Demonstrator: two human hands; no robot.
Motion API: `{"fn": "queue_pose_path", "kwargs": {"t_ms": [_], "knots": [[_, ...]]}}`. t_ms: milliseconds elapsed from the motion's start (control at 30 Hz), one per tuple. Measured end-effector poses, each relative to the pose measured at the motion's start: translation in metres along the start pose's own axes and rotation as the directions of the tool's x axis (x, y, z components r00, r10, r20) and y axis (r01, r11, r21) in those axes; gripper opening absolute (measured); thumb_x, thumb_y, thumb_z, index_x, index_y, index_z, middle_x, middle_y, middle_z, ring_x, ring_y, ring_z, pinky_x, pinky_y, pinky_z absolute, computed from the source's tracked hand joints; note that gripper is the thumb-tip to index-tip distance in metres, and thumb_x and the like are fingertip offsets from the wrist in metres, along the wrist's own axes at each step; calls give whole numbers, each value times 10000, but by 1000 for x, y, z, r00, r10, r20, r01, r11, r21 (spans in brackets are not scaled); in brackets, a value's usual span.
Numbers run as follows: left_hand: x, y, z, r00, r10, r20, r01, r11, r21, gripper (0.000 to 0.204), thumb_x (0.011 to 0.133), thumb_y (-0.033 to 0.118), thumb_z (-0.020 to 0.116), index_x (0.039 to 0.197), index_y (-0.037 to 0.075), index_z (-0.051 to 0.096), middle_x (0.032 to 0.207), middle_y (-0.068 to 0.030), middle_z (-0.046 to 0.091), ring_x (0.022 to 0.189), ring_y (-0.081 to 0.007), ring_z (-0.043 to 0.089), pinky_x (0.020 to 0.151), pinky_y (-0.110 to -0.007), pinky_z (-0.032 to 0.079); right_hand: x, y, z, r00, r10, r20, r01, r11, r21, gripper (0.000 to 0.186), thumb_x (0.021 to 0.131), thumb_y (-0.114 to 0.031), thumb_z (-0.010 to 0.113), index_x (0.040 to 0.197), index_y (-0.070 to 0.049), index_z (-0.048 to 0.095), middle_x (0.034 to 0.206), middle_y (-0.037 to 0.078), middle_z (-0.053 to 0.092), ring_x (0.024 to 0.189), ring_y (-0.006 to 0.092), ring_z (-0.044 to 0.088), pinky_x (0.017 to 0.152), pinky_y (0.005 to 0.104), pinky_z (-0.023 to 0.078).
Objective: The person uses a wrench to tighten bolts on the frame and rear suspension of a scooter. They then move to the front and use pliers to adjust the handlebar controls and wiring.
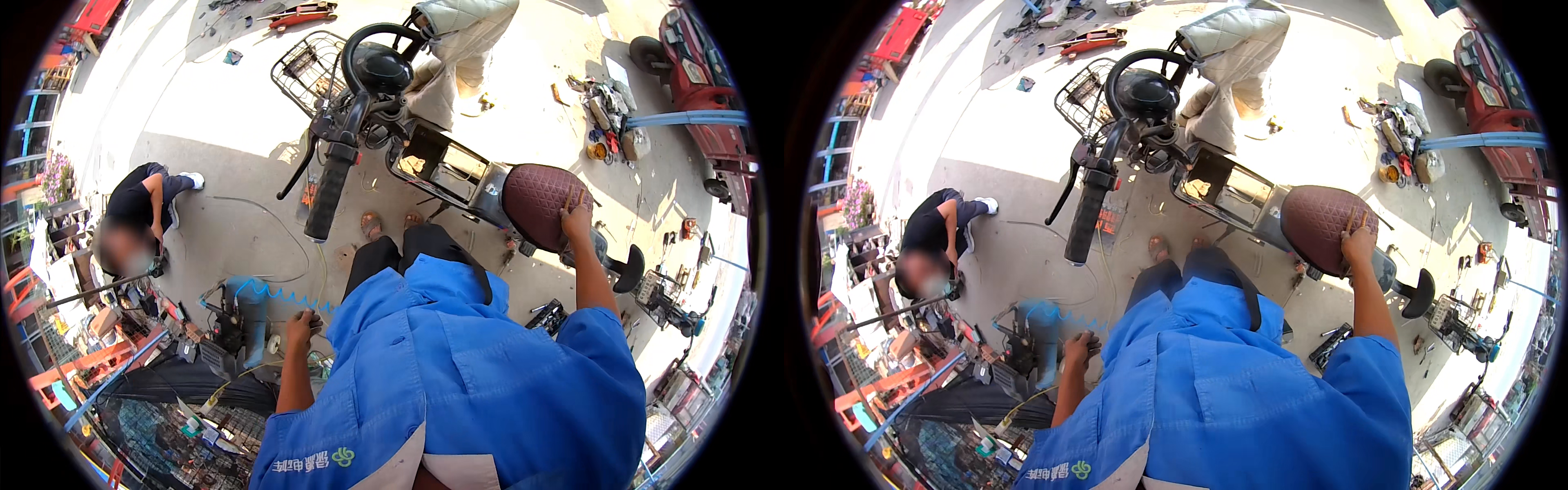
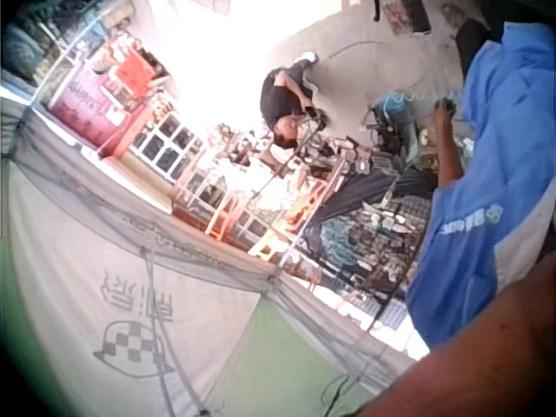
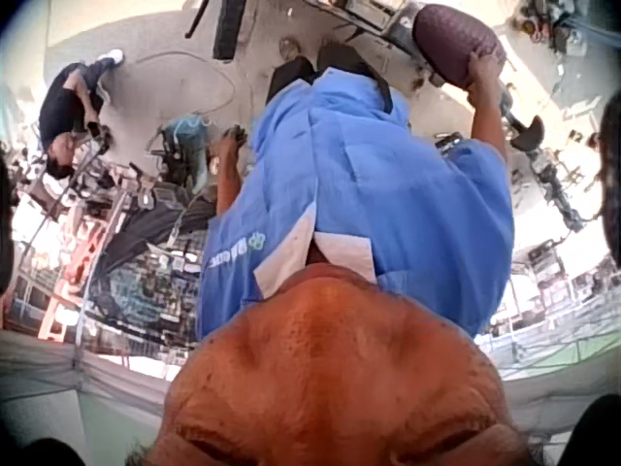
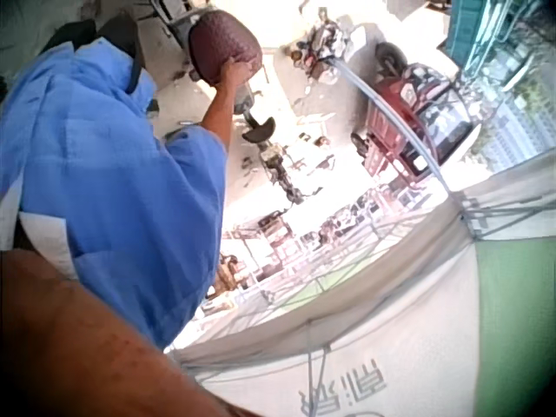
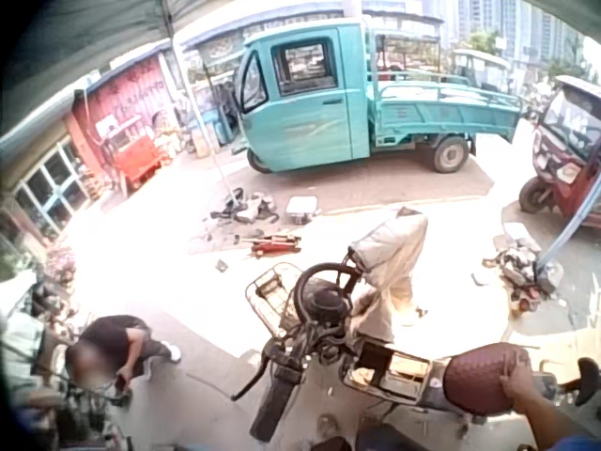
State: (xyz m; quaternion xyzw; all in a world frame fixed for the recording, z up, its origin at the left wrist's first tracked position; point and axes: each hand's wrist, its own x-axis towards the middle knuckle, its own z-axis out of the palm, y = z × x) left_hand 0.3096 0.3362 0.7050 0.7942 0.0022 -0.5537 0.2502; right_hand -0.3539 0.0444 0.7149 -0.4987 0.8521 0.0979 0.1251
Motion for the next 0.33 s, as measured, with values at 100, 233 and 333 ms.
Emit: {"fn": "queue_pose_path", "kwargs": {"t_ms": [100, 233, 333], "knots": [[-5, -22, -4, 999, -41, -20, 40, 999, -21, 334, 947, 274, 569, 1064, -38, 597, 885, -124, 658, 731, -213, 656, 633, -321, 539, -14, -16, -17, 999, 26, 24, -25, 999, -41, 486, 821, -319, 710, 1051, 94, 596, 1111, 326, 590, 1048, 471, 581, 908, 481, 478], [-4, -58, -8, 997, -74, -16, 72, 994, -81, 348, 938, 299, 580, 1061, -25, 605, 903, -122, 659, 761, -220, 656, 656, -326, 545, -16, -22, -19, 992, 126, 25, -124, 991, -59, 536, 839, -311, 691, 1164, 94, 561, 1215, 343, 521, 1131, 454, 541, 955, 496, 451], [-5, -78, -15, 998, -68, -12, 65, 981, -181, 379, 922, 313, 604, 1074, -34, 603, 916, -135, 665, 784, -223, 663, 670, -328, 551, -10, -53, -17, 990, 141, 10, -139, 985, -106, 611, 841, -318, 688, 1269, 82, 516, 1311, 340, 458, 1212, 426, 495, 996, 496, 423]]}}
